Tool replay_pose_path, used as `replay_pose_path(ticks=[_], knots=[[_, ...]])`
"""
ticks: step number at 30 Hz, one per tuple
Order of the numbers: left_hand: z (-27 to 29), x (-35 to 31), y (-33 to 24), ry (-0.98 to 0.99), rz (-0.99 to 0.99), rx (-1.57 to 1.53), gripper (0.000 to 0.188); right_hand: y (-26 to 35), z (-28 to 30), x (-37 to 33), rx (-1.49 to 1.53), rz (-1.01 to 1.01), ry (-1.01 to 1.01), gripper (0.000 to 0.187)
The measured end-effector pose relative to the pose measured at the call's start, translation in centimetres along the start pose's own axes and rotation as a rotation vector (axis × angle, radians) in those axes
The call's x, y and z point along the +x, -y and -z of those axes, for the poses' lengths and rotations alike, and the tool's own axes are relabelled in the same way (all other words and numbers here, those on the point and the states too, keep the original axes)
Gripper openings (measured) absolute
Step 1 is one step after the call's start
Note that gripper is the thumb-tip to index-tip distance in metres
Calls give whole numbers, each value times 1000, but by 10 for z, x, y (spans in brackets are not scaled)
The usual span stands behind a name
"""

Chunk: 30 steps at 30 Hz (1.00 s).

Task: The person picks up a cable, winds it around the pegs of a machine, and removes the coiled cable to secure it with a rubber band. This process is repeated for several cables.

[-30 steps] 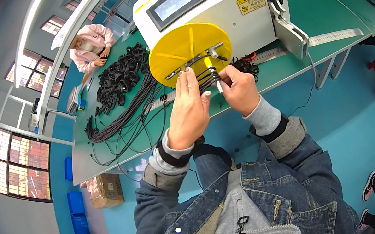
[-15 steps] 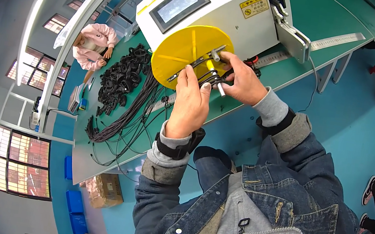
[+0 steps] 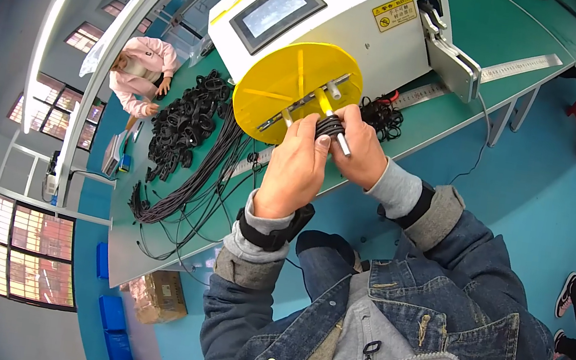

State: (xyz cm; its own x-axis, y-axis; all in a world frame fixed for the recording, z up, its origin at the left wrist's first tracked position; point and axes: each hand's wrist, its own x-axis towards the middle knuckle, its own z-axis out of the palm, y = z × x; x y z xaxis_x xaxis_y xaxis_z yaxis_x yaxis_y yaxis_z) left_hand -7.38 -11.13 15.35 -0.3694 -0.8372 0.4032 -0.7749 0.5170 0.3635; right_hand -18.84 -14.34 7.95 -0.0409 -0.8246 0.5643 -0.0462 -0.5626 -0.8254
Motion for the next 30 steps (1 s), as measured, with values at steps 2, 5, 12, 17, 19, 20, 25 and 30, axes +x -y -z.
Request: replay_pose_path(ticks=[2,5,12,17,19,20,25,30], knots=[[5,1,-2,122,91,37,17,3,4,0,-54,-8,48,30],[3,-2,-4,54,62,85,18,9,5,0,-94,-30,56,26],[8,-46,-40,255,157,-48,19,26,35,-51,-151,1,175,21],[-11,-51,-14,471,223,-724,23,23,34,-60,-113,117,278,20],[-20,-54,-4,467,240,-979,24,5,28,-63,-107,61,320,21],[-21,-56,-1,567,460,-1090,25,0,25,-63,-104,21,358,22],[-36,-68,23,928,949,-1113,31,13,34,-56,-652,71,841,21],[-35,-80,15,805,639,-1072,31,-23,29,-72,-312,140,800,23]])
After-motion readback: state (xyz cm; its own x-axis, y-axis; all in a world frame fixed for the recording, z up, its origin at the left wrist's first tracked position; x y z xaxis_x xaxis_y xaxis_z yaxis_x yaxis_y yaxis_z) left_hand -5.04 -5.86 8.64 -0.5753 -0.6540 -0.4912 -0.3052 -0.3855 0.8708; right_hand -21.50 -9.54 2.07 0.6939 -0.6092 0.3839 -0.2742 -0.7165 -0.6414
